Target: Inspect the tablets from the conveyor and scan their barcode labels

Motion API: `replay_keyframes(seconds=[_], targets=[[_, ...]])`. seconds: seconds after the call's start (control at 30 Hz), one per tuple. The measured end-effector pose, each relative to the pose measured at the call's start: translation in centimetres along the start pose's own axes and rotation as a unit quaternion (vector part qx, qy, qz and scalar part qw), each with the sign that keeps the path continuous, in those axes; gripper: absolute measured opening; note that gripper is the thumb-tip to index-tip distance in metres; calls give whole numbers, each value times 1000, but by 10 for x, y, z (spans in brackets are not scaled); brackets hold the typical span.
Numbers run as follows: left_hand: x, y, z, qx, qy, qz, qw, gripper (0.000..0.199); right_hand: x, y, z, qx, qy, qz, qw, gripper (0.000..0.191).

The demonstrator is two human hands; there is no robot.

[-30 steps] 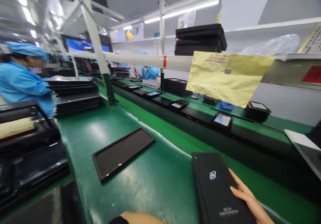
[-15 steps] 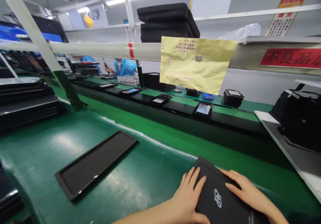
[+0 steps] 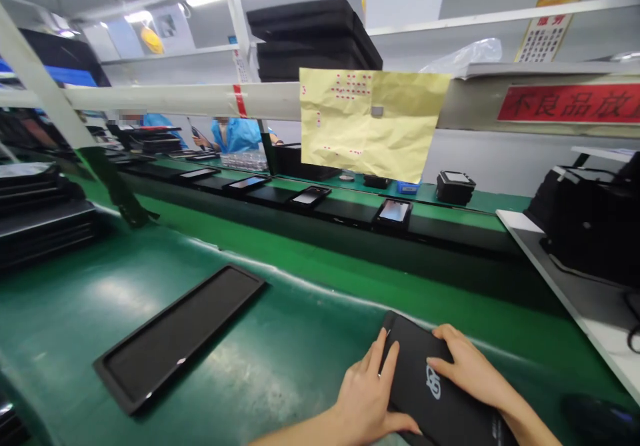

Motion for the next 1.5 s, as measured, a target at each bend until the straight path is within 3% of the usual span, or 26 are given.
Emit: replay_keyframes(seconds=[0.13,0.23,0.3,0.37,0.4,0.47,0.6,0.7,0.87,1.03,1.2,1.5], targets=[[-17,-14,-8,45,16,-75,996,108,-13,-18,26,-1,6,15,1000,15],[-31,-28,-7,-7,48,-128,991,75,-27,-32,56,-43,-21,6,999,21],[-29,-32,11,-147,9,-108,983,51,-33,-45,88,-126,-112,-55,984,24],[-18,-24,39,-288,-89,-51,952,37,-41,-54,121,-226,-210,-141,941,23],[-11,-17,52,-335,-139,-22,932,33,-44,-52,132,-263,-244,-169,918,25],[5,-7,67,-376,-191,23,906,34,-44,-35,142,-309,-279,-165,894,26],[27,4,68,-395,-176,115,894,30,-40,17,134,-318,-287,-60,901,23],[30,5,65,-389,-159,147,896,30,-42,34,124,-294,-281,-20,913,27],[38,10,60,-383,-119,187,897,33,-21,22,94,-238,-205,22,949,21],[47,13,56,-376,-81,210,899,32,12,20,65,-139,-121,11,983,22],[44,12,52,-358,-62,220,905,29,26,33,56,-73,-93,6,993,21],[48,13,42,-345,-30,239,907,32,27,33,50,-27,-84,7,996,18]])
Point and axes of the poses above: each hand's wrist, its own x-axis towards the middle knuckle, its own y-axis out of the palm, z = x × y, the point moved 9 cm from there along x, towards the middle knuckle, and after that the axes turned 15 degrees about -y, right-handed, at the moved point
